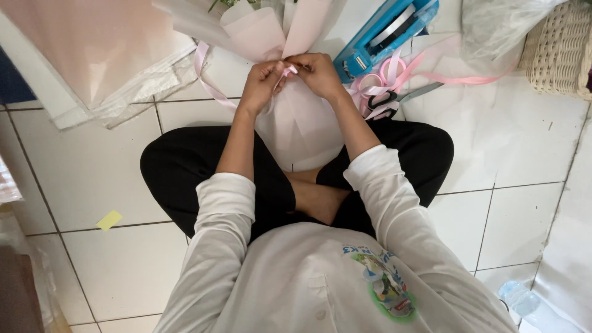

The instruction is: Wrapping a flower bouquet with decorative paper and tying it with a pink ribbon

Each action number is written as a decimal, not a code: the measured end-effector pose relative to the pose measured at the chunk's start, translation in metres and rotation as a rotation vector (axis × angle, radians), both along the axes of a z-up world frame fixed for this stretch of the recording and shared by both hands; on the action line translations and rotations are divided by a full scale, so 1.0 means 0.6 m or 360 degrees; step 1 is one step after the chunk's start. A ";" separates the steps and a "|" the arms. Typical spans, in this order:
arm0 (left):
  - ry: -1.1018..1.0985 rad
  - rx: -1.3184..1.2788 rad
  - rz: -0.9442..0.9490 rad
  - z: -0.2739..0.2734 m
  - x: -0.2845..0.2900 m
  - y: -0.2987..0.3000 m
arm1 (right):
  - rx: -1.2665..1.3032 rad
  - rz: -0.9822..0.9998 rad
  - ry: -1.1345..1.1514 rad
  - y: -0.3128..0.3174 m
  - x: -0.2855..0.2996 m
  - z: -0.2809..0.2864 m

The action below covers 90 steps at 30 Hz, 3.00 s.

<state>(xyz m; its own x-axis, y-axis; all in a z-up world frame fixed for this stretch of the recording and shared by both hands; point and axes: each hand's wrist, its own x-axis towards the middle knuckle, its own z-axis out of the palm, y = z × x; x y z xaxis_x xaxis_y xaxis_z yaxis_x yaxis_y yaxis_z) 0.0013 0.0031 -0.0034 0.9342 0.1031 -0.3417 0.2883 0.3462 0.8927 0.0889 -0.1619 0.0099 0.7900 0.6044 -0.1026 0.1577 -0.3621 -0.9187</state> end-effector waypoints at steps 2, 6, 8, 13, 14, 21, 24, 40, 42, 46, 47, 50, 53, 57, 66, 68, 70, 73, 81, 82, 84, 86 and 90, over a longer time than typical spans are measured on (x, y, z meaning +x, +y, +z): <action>-0.0248 0.0416 0.0008 0.020 -0.003 -0.006 | 0.0034 -0.0008 0.0012 -0.001 -0.004 0.005; -0.0646 0.1268 0.0144 0.039 -0.011 -0.025 | 0.0094 -0.0065 0.0278 -0.007 -0.007 -0.003; -0.0650 0.1460 0.0242 0.020 -0.008 -0.036 | 0.0158 -0.0060 0.0295 -0.001 -0.015 0.006; -0.0667 0.1593 0.0435 0.004 -0.003 -0.058 | 0.0199 -0.0103 0.0448 0.004 -0.020 0.015; -0.0677 0.1491 0.0393 0.005 -0.004 -0.059 | 0.0188 -0.0226 0.0748 0.006 -0.018 0.025; -0.0746 0.1340 0.0195 0.047 -0.025 -0.052 | 0.0492 -0.0392 0.1250 -0.003 -0.019 -0.017; -0.0652 0.1418 0.0162 0.067 -0.036 -0.038 | 0.0401 -0.0457 0.1116 0.007 -0.032 -0.019; -0.0012 0.0839 0.0350 0.011 -0.033 -0.033 | 0.0565 -0.0691 0.0957 0.016 -0.051 -0.033; -0.0153 0.0977 0.0594 0.005 -0.030 -0.034 | 0.0427 -0.0737 0.0962 0.014 -0.052 -0.016; 0.0081 0.0799 0.0825 -0.014 -0.034 -0.018 | 0.0154 -0.0986 0.0756 0.006 -0.025 -0.010; 0.0254 0.0693 0.0854 -0.018 -0.033 -0.016 | 0.0054 -0.0973 0.0637 0.003 -0.020 -0.012; 0.0467 0.0427 0.0982 -0.038 -0.026 -0.010 | -0.0068 -0.0961 0.0516 -0.002 -0.005 -0.024; 0.0515 0.0259 0.1093 -0.024 -0.028 -0.004 | -0.0094 -0.0966 0.0500 -0.009 0.001 -0.069; 0.0463 0.0338 0.0959 -0.014 -0.036 0.002 | 0.0077 -0.1008 0.0734 -0.009 -0.002 -0.065; 0.0103 -0.0206 0.0793 -0.029 -0.052 -0.007 | 0.0355 -0.0617 0.0735 -0.038 -0.013 -0.027; 0.0108 -0.0175 0.0788 -0.024 -0.053 -0.009 | 0.0345 -0.0603 0.0690 -0.036 -0.013 -0.043; 0.0103 -0.0141 0.0777 -0.019 -0.051 -0.011 | 0.0343 -0.0592 0.0635 -0.033 -0.011 -0.051; 0.0150 0.0055 0.0766 -0.009 -0.049 -0.014 | 0.0351 -0.0497 0.0337 -0.028 -0.013 -0.043; 0.0110 -0.0014 0.0590 -0.016 -0.050 -0.015 | 0.0486 -0.0306 0.0279 -0.035 -0.017 -0.028; 0.0112 -0.0015 0.0590 -0.010 -0.052 -0.014 | 0.0485 -0.0307 0.0281 -0.037 -0.017 -0.026; 0.0120 -0.0175 0.0565 0.002 -0.051 -0.009 | 0.0336 -0.0368 0.0420 -0.041 -0.014 -0.020; 0.0149 -0.0147 0.0596 0.002 -0.050 -0.013 | 0.0287 -0.0349 0.0401 -0.042 -0.011 -0.019; 0.0040 -0.0104 0.0675 0.007 -0.051 -0.018 | 0.0202 -0.0248 0.0325 -0.046 -0.010 -0.007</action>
<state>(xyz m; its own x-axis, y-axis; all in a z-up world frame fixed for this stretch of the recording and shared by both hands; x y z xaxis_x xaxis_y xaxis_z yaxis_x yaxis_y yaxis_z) -0.0296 -0.0076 0.0008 0.8051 0.4535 -0.3822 0.1298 0.4942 0.8596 0.0832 -0.1897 0.0056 0.8452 0.4953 -0.2005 -0.0841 -0.2472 -0.9653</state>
